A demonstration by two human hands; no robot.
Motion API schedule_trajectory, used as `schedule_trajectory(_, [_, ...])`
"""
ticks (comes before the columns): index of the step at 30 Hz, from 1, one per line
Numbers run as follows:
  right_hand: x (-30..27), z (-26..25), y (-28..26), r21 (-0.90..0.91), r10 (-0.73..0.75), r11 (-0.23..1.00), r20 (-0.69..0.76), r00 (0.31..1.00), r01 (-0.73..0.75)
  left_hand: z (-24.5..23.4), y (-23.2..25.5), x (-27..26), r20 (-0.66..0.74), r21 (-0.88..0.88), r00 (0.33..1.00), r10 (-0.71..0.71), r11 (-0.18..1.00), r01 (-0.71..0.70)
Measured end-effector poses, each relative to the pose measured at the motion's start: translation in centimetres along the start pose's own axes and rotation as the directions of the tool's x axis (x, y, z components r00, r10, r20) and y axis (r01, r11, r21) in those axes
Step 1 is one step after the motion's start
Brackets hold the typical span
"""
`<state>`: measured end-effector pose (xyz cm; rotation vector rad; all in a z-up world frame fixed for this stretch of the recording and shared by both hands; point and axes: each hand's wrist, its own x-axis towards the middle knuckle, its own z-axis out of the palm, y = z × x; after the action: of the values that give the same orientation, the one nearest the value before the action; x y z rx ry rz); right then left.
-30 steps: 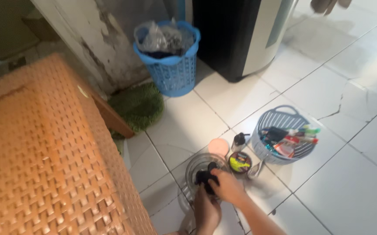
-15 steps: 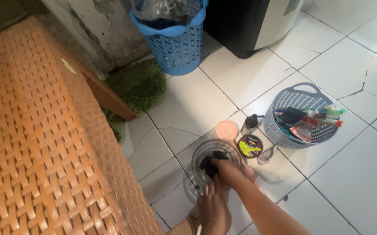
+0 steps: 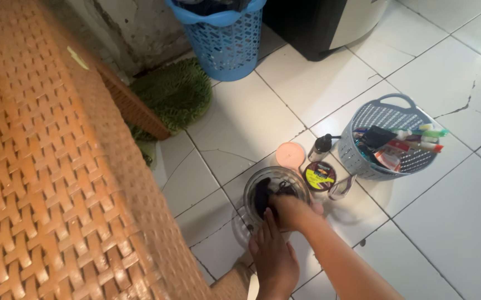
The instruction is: The person repeatedly wipes a woven rattan table with a dark cloth. They periodically dip the cloth into a glass bowl of water on the floor to wet it before resuming wiping the table surface.
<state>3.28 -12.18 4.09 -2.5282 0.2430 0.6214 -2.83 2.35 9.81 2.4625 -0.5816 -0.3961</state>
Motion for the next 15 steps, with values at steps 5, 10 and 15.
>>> schedule_trajectory(5, [2.6,5.4,2.1,-0.15,-0.14,0.981,-0.103,0.985,0.124,-1.1,-0.4,0.0,0.074,-0.042,0.994,-0.079,0.996,0.083])
schedule_trajectory(10, [2.0,3.1,2.3,0.271,-0.074,0.949,-0.302,0.951,0.16,0.0,-1.4,0.7,0.0,-0.363,0.975,-0.22,0.909,0.205])
schedule_trajectory(15, [-5.7,-2.0,-1.7,0.662,0.188,0.745,-0.329,0.926,0.084,2.7,-1.1,3.6,0.296,-0.941,0.849,-0.438,0.019,0.337])
